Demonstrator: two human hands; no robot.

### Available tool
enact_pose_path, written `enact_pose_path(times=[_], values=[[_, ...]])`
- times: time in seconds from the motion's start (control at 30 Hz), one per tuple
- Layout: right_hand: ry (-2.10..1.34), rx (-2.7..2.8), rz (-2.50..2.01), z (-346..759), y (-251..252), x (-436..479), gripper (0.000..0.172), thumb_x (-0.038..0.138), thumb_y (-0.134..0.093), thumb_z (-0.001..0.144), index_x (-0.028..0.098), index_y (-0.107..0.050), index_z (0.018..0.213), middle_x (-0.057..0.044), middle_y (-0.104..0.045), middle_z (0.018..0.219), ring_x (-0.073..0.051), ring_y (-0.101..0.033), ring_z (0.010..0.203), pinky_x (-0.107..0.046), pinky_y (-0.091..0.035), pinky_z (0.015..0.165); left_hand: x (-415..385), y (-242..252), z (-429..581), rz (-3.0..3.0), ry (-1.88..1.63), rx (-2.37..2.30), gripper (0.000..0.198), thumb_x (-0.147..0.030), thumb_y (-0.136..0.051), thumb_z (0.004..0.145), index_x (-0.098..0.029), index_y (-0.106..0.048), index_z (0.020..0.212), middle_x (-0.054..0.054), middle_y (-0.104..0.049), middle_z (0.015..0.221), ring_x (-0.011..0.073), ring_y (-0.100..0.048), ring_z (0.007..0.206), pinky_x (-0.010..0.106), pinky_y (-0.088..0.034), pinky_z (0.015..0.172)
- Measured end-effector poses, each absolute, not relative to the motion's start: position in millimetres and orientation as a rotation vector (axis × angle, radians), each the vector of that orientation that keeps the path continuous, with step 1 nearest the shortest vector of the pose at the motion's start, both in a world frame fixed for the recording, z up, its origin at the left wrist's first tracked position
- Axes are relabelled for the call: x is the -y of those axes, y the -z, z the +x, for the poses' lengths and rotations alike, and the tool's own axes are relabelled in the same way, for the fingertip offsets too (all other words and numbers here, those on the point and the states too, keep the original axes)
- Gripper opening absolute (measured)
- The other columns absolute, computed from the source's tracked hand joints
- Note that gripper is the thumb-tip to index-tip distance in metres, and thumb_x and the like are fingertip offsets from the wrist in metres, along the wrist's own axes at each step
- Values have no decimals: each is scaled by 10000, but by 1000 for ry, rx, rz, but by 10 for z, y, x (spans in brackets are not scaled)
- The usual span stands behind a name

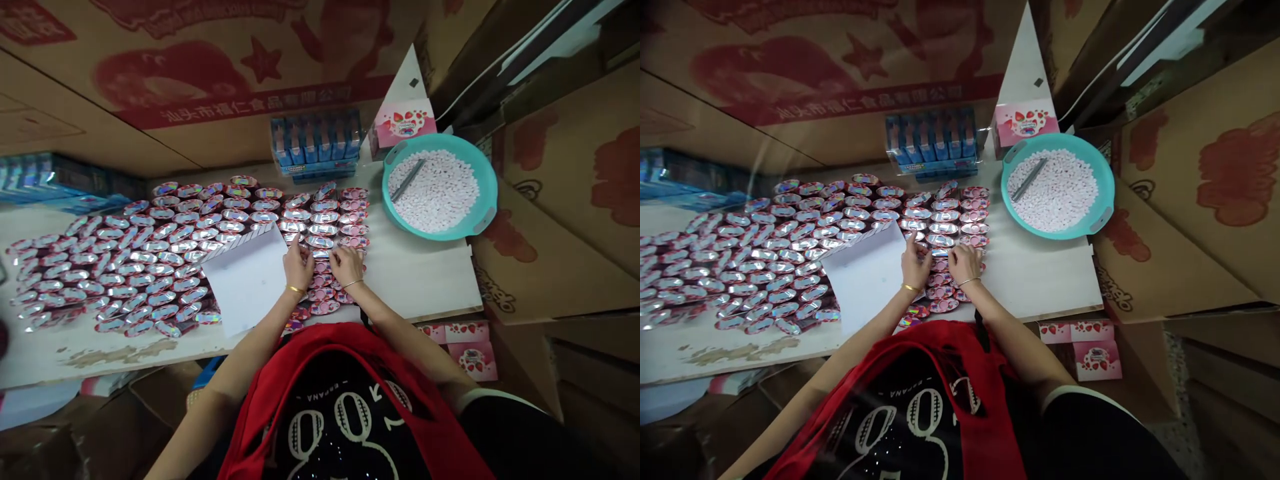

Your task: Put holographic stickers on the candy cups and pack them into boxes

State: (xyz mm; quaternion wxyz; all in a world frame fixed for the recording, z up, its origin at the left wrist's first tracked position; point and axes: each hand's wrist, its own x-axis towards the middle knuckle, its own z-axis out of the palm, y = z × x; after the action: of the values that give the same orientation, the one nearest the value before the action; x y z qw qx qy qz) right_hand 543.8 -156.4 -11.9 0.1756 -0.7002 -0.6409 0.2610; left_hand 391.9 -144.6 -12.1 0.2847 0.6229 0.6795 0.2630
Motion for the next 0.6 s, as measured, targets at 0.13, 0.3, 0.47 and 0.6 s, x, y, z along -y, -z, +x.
enact_pose_path(times=[0.13,0.3,0.47,0.6], values=[[-682,1944,-2020,5400,174,1571,198,277,-485,929,193,-626,820,-75,-663,917,-225,-519,937,-353,-282,821,1422,187,3902,1721,-523,-1889,676,-167,-540,785,-145,-330,1428,18,-650,820,202,-595,808,357,-380,790],[-712,1978,-2027,5361,195,1575,204,263,-446,937,176,-619,872,-117,-655,955,-258,-515,1002,-383,-294,881,1411,198,3931,1723,-410,-1905,682,-171,-537,787,-155,-328,1437,44,-659,856,248,-594,929,387,-355,830],[-816,1694,-2087,5436,197,1562,363,256,-485,872,119,-518,1206,-130,-644,1016,-265,-543,973,-415,-329,914,1391,123,3953,1739,-423,-1936,612,-181,-544,786,-159,-398,1380,107,-619,999,291,-554,1017,422,-371,853],[-902,1531,-1900,5504,106,1609,418,318,-467,885,133,-509,1258,-122,-622,1026,-241,-537,983,-400,-369,932,1417,-131,3920,1719,-745,-1802,314,-252,-598,797,-182,-538,1097,104,-571,1026,255,-533,1007,392,-412,866]])
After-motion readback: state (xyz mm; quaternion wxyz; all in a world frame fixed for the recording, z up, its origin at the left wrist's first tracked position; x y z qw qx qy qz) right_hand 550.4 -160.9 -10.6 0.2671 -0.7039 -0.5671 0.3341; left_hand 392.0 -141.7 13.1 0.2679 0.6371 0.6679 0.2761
